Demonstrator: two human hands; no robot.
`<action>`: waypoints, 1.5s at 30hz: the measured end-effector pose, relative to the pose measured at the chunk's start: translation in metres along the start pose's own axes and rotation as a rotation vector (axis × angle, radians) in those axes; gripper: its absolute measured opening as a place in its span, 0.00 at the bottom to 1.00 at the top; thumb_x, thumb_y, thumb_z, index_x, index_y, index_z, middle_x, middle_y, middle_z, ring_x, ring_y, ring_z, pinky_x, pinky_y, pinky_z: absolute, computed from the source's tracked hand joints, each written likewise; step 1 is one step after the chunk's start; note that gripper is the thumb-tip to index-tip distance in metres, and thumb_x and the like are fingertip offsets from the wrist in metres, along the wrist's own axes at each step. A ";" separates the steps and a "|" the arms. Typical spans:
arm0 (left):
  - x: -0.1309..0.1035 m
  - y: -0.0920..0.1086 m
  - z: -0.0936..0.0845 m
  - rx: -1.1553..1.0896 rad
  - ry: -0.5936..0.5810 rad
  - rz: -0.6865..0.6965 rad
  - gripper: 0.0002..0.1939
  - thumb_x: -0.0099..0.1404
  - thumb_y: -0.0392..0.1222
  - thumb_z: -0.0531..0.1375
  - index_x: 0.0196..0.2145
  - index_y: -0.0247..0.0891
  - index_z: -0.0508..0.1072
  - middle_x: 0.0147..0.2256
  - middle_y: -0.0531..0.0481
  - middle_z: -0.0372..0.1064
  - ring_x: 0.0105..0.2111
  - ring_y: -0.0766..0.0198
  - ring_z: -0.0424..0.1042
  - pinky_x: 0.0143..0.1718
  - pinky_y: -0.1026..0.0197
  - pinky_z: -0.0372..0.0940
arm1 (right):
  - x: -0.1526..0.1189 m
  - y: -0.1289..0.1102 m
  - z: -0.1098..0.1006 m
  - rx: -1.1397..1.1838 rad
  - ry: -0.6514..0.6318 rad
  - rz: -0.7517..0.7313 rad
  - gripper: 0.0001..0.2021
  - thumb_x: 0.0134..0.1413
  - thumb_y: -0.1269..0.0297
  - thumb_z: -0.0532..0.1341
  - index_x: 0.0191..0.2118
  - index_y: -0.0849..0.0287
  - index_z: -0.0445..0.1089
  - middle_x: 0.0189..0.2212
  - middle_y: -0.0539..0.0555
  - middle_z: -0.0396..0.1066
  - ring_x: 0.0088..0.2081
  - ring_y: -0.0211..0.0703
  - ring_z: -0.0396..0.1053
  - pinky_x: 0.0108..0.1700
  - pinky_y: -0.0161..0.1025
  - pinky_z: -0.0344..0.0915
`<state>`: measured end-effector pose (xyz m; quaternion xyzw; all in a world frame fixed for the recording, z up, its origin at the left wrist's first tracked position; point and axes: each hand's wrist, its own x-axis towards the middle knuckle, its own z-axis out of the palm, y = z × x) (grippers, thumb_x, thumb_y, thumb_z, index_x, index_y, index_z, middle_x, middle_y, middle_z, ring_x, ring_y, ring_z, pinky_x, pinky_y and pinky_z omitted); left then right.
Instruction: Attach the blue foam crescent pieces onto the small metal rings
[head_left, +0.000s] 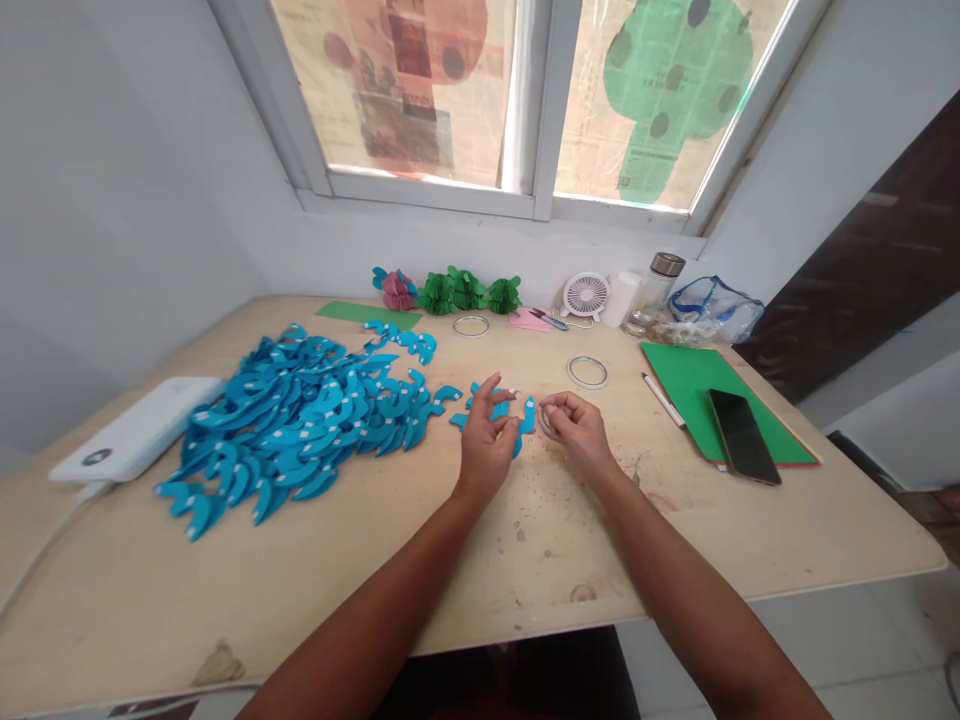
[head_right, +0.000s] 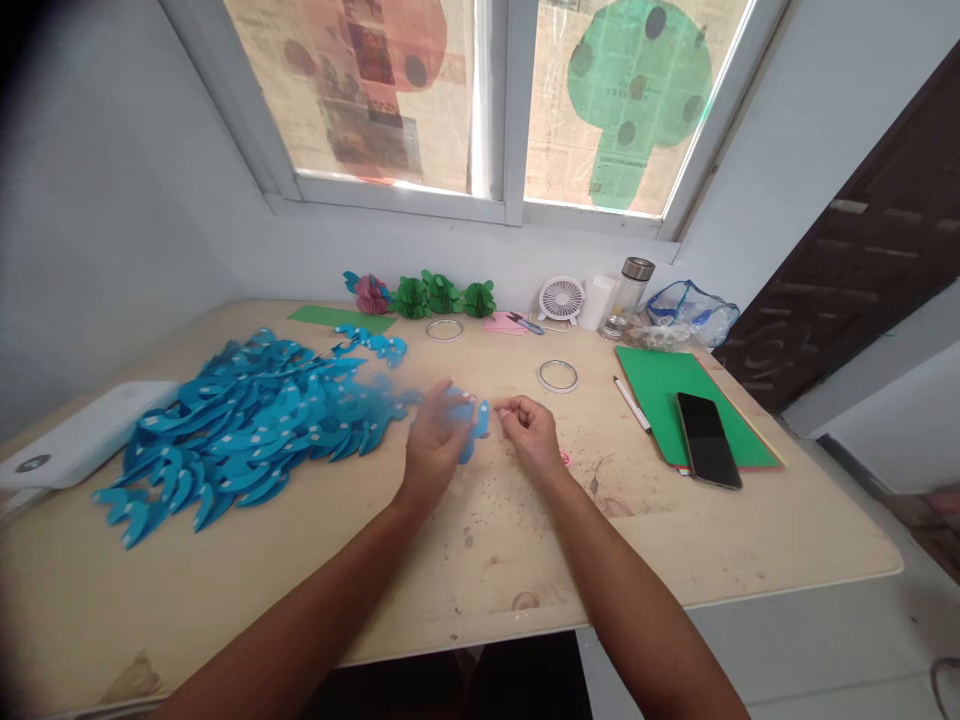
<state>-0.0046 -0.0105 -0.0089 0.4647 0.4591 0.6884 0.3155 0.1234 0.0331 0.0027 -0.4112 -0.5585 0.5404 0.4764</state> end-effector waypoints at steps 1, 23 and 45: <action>0.002 -0.001 0.000 -0.062 0.020 -0.047 0.30 0.55 0.36 0.59 0.56 0.46 0.59 0.44 0.46 0.67 0.29 0.69 0.71 0.21 0.71 0.62 | 0.000 0.000 0.000 -0.001 0.011 0.002 0.11 0.43 0.58 0.61 0.30 0.60 0.68 0.14 0.43 0.57 0.17 0.31 0.52 0.20 0.31 0.47; 0.009 -0.003 -0.004 -0.240 0.102 -0.215 0.33 0.48 0.36 0.62 0.53 0.43 0.61 0.43 0.46 0.69 0.27 0.70 0.68 0.18 0.73 0.57 | -0.004 0.000 0.004 -0.166 -0.160 0.026 0.08 0.43 0.61 0.61 0.27 0.60 0.66 0.16 0.45 0.62 0.17 0.30 0.54 0.19 0.30 0.47; 0.007 -0.007 -0.003 -0.175 0.059 -0.150 0.33 0.52 0.38 0.62 0.55 0.45 0.59 0.45 0.44 0.66 0.28 0.72 0.67 0.21 0.72 0.61 | -0.007 -0.003 0.007 -0.166 -0.320 -0.085 0.09 0.47 0.57 0.60 0.30 0.56 0.74 0.34 0.54 0.73 0.37 0.44 0.68 0.37 0.38 0.63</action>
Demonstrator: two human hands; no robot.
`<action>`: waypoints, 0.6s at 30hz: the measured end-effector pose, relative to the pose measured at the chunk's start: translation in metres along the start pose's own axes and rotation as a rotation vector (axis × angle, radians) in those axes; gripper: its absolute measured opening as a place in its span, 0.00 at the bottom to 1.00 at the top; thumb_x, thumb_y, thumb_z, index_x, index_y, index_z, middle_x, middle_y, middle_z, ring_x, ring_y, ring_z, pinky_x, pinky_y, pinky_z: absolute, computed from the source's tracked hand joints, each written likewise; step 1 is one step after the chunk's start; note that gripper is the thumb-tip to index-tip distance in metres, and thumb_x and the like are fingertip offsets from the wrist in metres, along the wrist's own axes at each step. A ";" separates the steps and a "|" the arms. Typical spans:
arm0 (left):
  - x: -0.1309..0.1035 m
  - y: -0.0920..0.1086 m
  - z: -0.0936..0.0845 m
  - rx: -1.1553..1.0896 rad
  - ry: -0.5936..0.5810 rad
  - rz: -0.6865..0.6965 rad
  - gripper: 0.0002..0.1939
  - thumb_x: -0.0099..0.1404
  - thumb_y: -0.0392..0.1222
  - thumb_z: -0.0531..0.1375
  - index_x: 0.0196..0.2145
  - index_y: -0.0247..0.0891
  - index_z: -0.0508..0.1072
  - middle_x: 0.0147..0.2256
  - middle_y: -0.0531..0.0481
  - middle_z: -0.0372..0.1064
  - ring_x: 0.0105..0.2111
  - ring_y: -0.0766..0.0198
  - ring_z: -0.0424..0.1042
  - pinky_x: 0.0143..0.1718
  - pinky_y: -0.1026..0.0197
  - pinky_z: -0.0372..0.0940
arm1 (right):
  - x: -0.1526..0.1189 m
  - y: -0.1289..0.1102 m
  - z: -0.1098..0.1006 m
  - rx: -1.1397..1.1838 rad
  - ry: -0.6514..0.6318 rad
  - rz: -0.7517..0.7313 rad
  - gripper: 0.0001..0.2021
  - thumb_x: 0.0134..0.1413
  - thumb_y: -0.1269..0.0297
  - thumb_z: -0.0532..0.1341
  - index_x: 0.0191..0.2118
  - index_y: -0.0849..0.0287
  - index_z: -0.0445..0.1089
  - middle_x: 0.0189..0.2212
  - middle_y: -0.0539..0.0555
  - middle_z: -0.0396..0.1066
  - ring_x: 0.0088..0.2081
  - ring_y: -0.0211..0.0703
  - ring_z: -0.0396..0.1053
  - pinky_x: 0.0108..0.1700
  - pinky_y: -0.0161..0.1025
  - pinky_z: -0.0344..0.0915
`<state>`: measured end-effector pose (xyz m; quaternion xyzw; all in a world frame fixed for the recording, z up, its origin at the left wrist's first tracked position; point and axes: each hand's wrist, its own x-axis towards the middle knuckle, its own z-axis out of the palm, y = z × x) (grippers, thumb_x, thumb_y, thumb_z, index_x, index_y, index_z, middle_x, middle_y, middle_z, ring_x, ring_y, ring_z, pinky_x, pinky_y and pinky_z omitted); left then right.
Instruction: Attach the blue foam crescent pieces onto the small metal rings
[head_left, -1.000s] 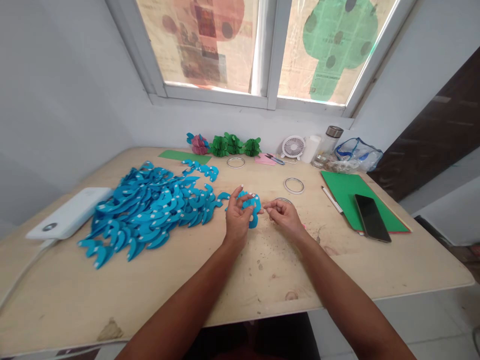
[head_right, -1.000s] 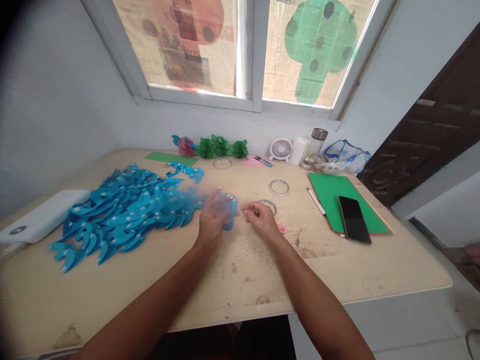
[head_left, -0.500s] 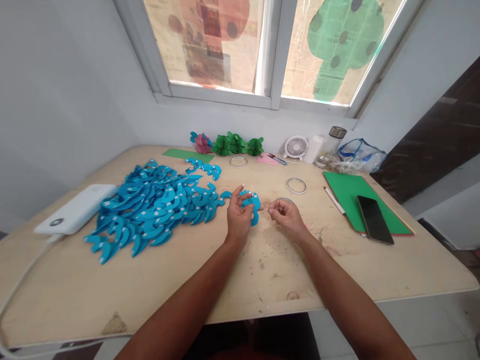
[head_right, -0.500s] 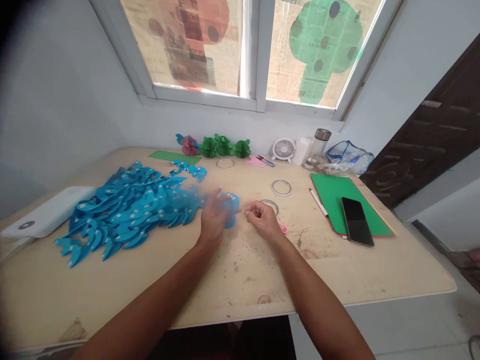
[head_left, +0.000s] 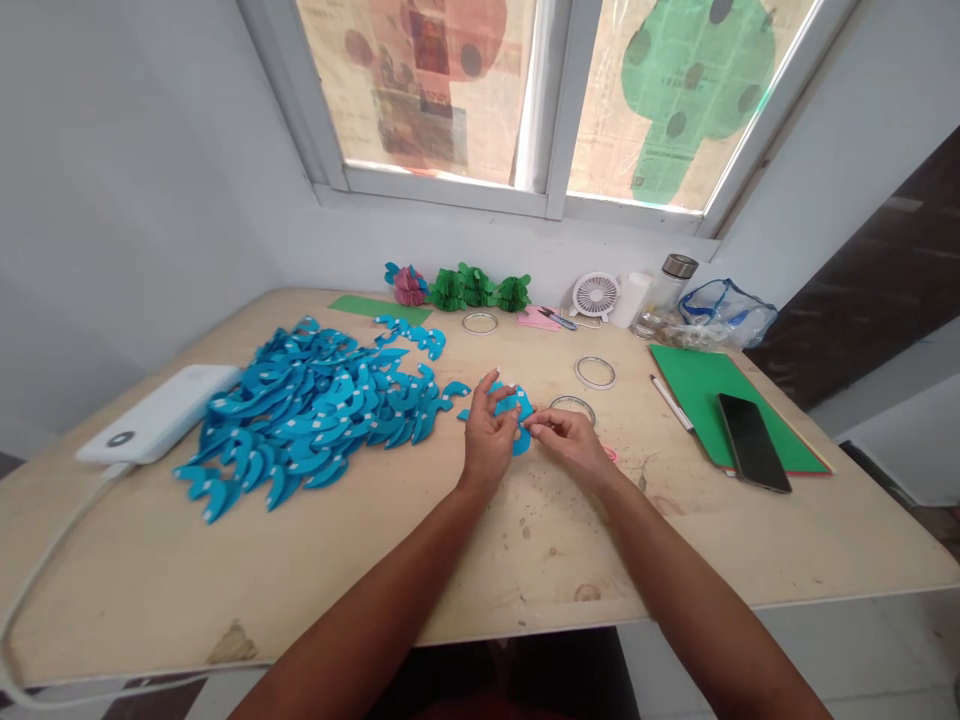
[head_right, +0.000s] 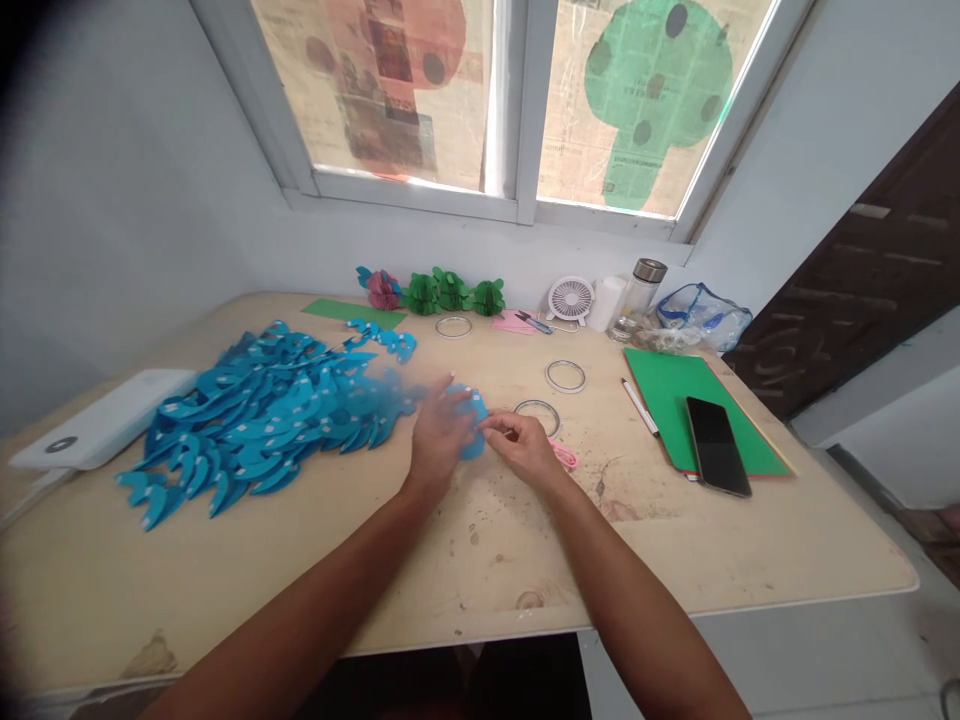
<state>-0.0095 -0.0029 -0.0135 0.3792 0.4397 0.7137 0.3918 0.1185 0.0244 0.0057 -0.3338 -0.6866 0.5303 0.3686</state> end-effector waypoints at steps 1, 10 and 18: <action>0.000 0.000 0.000 0.002 -0.007 0.003 0.33 0.52 0.37 0.62 0.55 0.45 0.59 0.45 0.44 0.67 0.29 0.71 0.68 0.22 0.72 0.61 | 0.000 -0.001 0.001 0.009 0.002 -0.006 0.09 0.47 0.57 0.60 0.29 0.56 0.74 0.33 0.54 0.73 0.37 0.44 0.69 0.38 0.38 0.63; 0.002 -0.003 -0.001 -0.012 -0.001 -0.017 0.34 0.51 0.37 0.63 0.55 0.44 0.58 0.45 0.44 0.65 0.35 0.66 0.70 0.34 0.63 0.69 | 0.002 0.004 -0.005 0.072 0.224 0.056 0.10 0.43 0.58 0.62 0.29 0.59 0.74 0.24 0.51 0.70 0.28 0.38 0.65 0.29 0.34 0.59; -0.002 -0.004 0.002 0.033 -0.069 0.006 0.36 0.51 0.36 0.63 0.56 0.45 0.56 0.44 0.46 0.66 0.32 0.70 0.70 0.32 0.66 0.67 | 0.002 0.000 -0.005 0.056 0.276 0.069 0.12 0.42 0.55 0.62 0.28 0.61 0.72 0.21 0.50 0.67 0.23 0.34 0.60 0.25 0.33 0.55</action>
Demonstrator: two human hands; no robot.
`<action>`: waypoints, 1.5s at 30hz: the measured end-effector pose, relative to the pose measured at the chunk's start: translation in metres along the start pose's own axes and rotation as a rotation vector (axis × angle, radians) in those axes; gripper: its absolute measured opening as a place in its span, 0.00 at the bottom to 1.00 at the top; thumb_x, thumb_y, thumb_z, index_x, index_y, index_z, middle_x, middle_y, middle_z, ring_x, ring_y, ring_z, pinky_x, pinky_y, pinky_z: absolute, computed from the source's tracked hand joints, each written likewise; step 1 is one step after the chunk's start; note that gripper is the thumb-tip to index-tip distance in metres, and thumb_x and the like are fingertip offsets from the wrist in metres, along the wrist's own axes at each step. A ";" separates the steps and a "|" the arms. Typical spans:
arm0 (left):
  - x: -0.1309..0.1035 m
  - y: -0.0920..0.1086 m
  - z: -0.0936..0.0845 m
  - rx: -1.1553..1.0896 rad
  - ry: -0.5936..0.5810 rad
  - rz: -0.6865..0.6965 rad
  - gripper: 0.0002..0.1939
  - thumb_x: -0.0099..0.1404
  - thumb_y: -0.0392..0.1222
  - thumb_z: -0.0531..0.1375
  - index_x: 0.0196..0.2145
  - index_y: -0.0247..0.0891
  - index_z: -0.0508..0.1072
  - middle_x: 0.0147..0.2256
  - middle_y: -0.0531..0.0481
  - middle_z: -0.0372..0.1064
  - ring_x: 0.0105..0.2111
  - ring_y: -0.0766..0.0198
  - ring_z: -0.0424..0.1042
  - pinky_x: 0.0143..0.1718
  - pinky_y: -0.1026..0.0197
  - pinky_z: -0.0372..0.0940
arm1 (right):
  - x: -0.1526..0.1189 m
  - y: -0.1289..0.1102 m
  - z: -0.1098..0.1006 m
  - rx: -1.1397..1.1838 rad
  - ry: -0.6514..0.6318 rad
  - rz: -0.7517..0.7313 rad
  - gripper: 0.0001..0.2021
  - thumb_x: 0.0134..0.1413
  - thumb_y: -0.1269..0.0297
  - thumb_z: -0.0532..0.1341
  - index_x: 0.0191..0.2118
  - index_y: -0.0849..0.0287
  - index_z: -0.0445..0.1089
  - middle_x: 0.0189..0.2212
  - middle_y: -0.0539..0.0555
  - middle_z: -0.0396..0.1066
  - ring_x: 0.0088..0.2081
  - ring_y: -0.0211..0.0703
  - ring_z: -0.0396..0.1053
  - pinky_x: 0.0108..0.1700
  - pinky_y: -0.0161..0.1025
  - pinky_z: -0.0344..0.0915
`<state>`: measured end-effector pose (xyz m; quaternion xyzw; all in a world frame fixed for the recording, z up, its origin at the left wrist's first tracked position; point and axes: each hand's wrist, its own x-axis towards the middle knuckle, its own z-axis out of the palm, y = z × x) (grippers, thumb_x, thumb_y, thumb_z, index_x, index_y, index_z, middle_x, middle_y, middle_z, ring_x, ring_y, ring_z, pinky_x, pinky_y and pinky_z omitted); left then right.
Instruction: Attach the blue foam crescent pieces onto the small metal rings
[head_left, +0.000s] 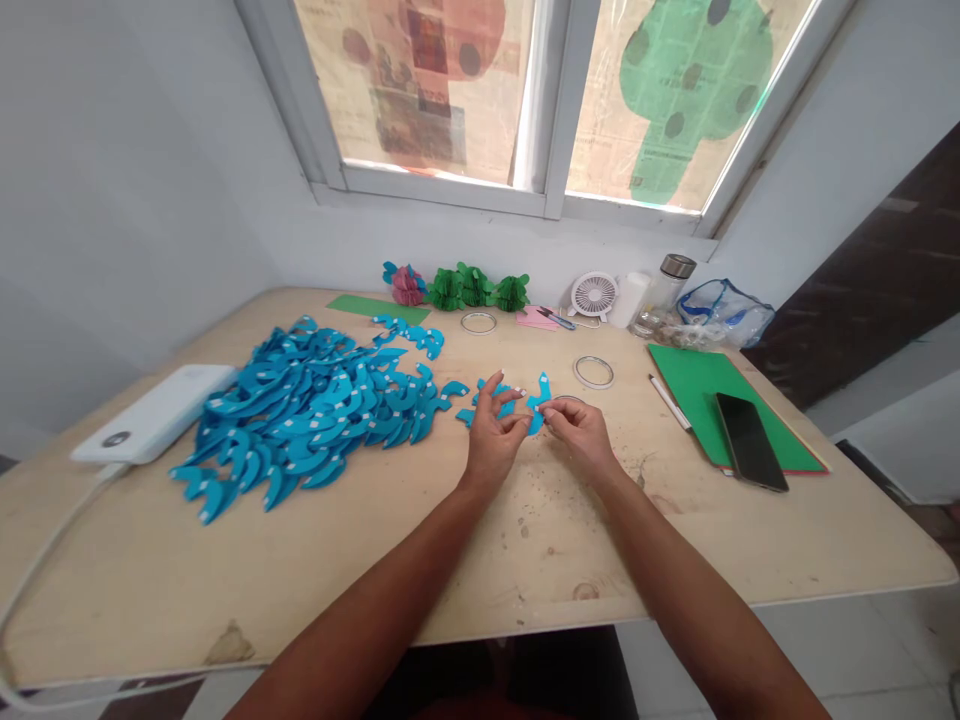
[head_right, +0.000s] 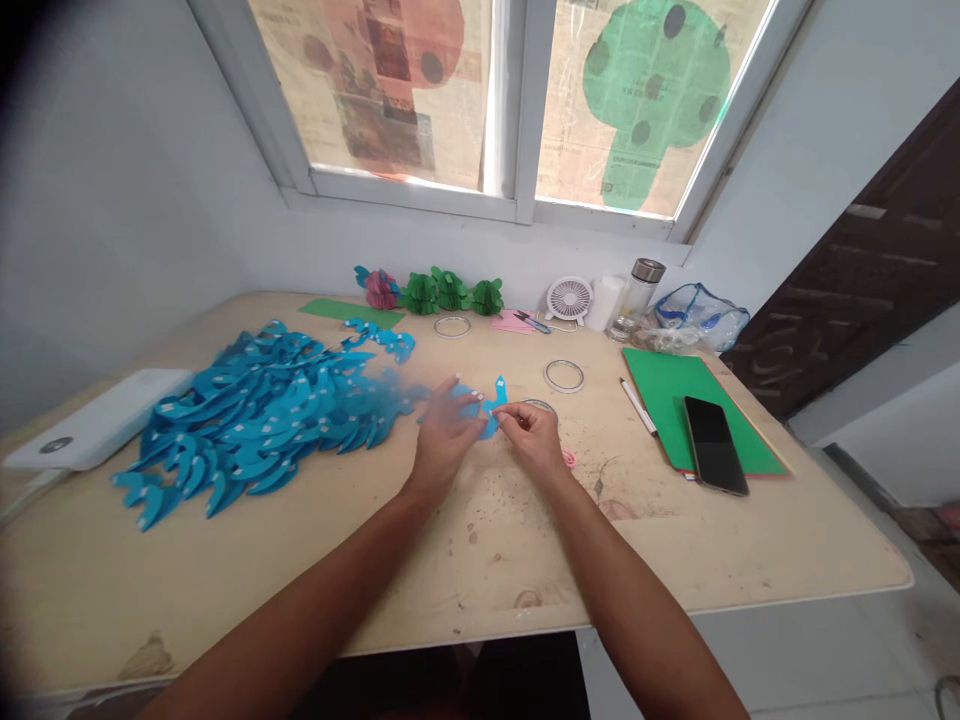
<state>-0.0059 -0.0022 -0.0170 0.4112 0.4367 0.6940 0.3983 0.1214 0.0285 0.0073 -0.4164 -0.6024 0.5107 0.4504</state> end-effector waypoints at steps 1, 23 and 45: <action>0.000 0.000 0.000 0.000 -0.003 0.004 0.36 0.51 0.35 0.63 0.56 0.45 0.56 0.44 0.46 0.66 0.32 0.70 0.70 0.32 0.66 0.67 | 0.000 0.000 0.000 -0.008 0.000 -0.007 0.12 0.43 0.56 0.62 0.28 0.60 0.72 0.22 0.50 0.67 0.23 0.35 0.60 0.25 0.33 0.55; -0.005 0.010 -0.001 0.373 -0.041 0.224 0.33 0.55 0.29 0.56 0.58 0.44 0.56 0.45 0.45 0.65 0.31 0.70 0.70 0.40 0.62 0.65 | 0.002 0.007 -0.002 -0.310 -0.058 -0.179 0.07 0.47 0.61 0.58 0.26 0.59 0.68 0.25 0.51 0.67 0.26 0.37 0.61 0.28 0.34 0.58; -0.008 0.012 -0.001 0.499 -0.110 0.304 0.34 0.55 0.26 0.52 0.59 0.43 0.54 0.47 0.45 0.65 0.32 0.68 0.68 0.40 0.62 0.64 | -0.004 0.006 -0.001 -0.730 -0.069 -0.397 0.06 0.52 0.66 0.54 0.29 0.57 0.68 0.24 0.51 0.67 0.27 0.39 0.62 0.33 0.34 0.56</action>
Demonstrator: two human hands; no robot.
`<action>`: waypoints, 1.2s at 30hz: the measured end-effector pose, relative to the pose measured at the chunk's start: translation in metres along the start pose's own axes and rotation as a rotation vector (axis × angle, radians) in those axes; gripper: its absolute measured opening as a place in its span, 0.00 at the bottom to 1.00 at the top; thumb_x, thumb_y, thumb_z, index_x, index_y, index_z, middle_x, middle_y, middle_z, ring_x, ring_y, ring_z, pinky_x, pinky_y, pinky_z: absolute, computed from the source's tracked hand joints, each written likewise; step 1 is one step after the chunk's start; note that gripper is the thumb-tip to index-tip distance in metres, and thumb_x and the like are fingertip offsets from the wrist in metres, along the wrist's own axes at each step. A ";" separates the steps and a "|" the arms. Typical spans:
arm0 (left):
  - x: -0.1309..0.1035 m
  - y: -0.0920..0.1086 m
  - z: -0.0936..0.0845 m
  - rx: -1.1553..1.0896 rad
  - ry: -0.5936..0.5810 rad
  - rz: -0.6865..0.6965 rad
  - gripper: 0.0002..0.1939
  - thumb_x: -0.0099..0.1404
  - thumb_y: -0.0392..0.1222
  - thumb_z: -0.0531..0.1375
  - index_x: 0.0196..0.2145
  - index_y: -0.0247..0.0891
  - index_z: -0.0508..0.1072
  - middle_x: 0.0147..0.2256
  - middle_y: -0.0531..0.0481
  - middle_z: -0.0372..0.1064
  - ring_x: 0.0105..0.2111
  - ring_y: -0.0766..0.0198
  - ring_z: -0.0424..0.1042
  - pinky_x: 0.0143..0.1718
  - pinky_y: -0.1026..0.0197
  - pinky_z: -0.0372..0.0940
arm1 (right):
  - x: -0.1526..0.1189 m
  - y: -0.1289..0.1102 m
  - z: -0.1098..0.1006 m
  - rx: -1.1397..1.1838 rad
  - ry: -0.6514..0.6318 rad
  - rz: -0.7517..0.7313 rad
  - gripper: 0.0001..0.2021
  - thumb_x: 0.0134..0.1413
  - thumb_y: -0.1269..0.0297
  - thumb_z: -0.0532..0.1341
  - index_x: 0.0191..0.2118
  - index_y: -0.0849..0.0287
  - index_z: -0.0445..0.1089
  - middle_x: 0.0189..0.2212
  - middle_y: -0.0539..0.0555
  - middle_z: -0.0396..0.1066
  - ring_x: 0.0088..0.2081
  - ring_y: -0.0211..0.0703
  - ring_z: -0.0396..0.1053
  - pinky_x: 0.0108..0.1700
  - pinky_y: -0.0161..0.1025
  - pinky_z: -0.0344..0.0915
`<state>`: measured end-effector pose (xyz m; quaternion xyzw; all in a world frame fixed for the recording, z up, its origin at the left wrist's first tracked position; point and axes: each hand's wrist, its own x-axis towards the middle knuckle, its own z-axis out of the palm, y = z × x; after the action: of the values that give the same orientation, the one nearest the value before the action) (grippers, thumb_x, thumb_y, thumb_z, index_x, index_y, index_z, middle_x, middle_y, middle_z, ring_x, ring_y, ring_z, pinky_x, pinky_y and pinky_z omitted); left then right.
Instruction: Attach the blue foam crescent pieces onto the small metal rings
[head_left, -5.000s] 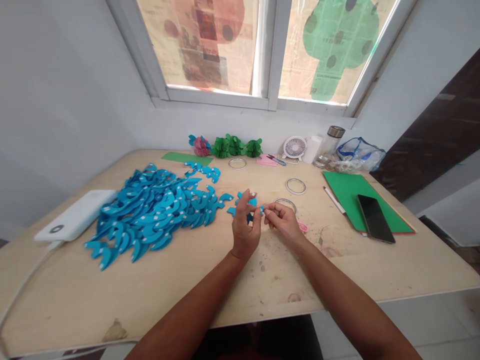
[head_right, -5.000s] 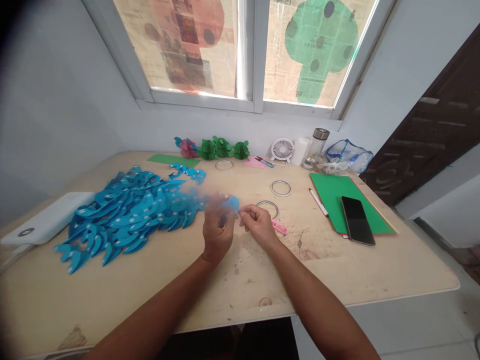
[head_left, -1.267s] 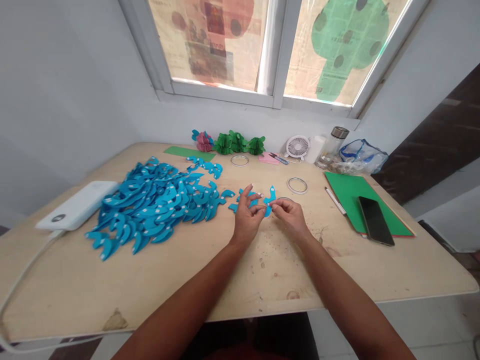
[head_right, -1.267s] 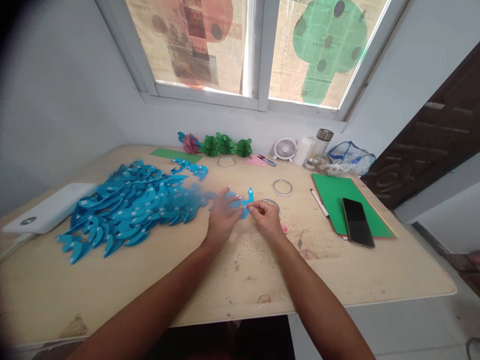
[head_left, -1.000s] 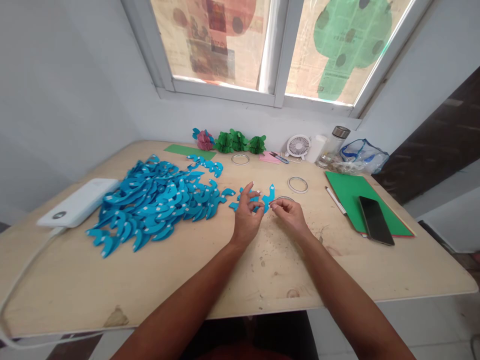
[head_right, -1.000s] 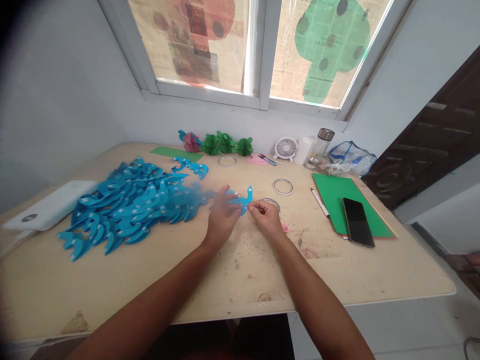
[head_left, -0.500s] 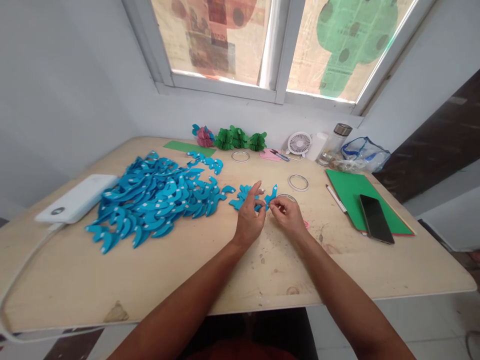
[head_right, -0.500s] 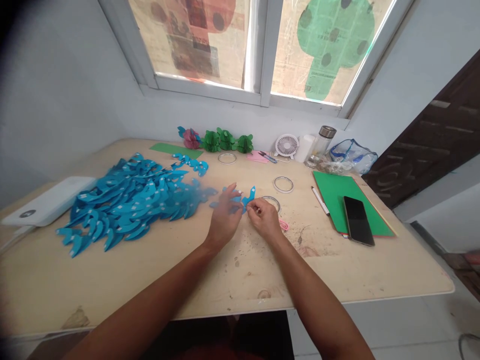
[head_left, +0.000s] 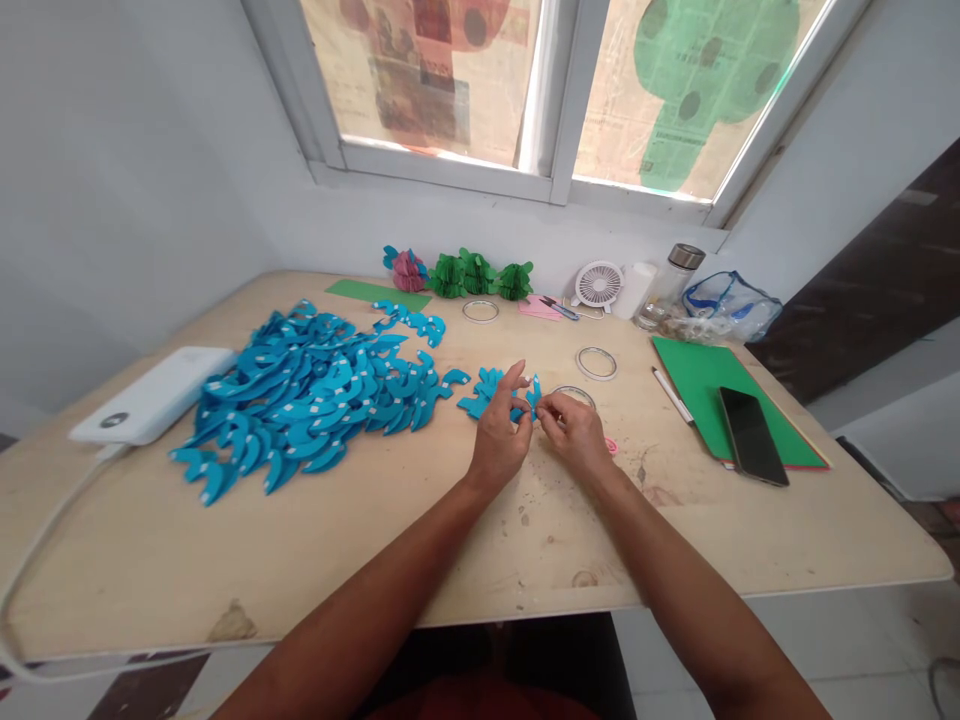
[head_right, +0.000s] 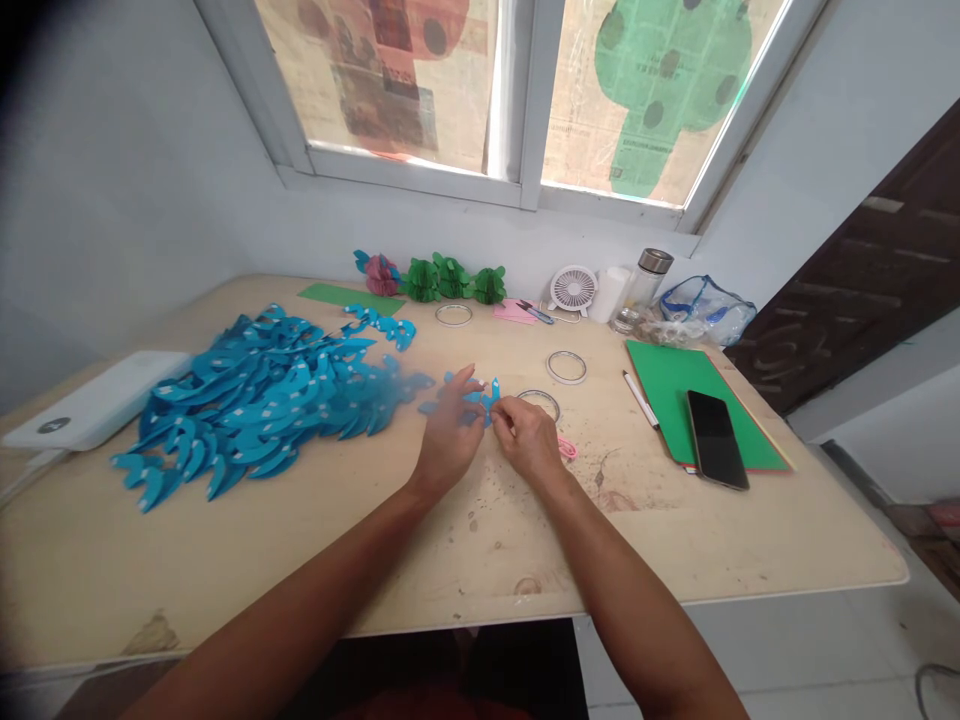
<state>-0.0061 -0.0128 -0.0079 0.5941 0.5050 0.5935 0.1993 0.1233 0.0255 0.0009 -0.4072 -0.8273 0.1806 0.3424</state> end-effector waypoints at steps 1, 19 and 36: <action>0.000 0.000 0.000 0.010 -0.002 -0.001 0.34 0.55 0.26 0.52 0.59 0.42 0.53 0.47 0.45 0.65 0.32 0.69 0.68 0.39 0.62 0.64 | 0.000 0.000 0.001 -0.007 0.007 -0.006 0.06 0.53 0.66 0.54 0.29 0.57 0.68 0.24 0.51 0.67 0.27 0.39 0.62 0.33 0.34 0.56; 0.000 -0.003 0.001 0.002 0.063 0.078 0.33 0.59 0.29 0.53 0.60 0.44 0.49 0.50 0.42 0.63 0.33 0.68 0.67 0.40 0.61 0.64 | -0.003 -0.008 0.000 -0.095 0.008 -0.115 0.08 0.56 0.68 0.52 0.31 0.57 0.68 0.26 0.51 0.69 0.29 0.39 0.64 0.34 0.35 0.56; 0.000 0.001 0.000 0.022 0.117 0.131 0.36 0.58 0.28 0.53 0.62 0.44 0.46 0.53 0.42 0.60 0.39 0.67 0.67 0.43 0.61 0.64 | -0.005 -0.019 -0.001 -0.404 0.080 -0.188 0.10 0.58 0.68 0.51 0.32 0.58 0.69 0.25 0.52 0.67 0.30 0.40 0.62 0.34 0.37 0.51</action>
<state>-0.0053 -0.0134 -0.0069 0.5923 0.4824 0.6334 0.1239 0.1157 0.0096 0.0106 -0.3954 -0.8668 -0.0378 0.3015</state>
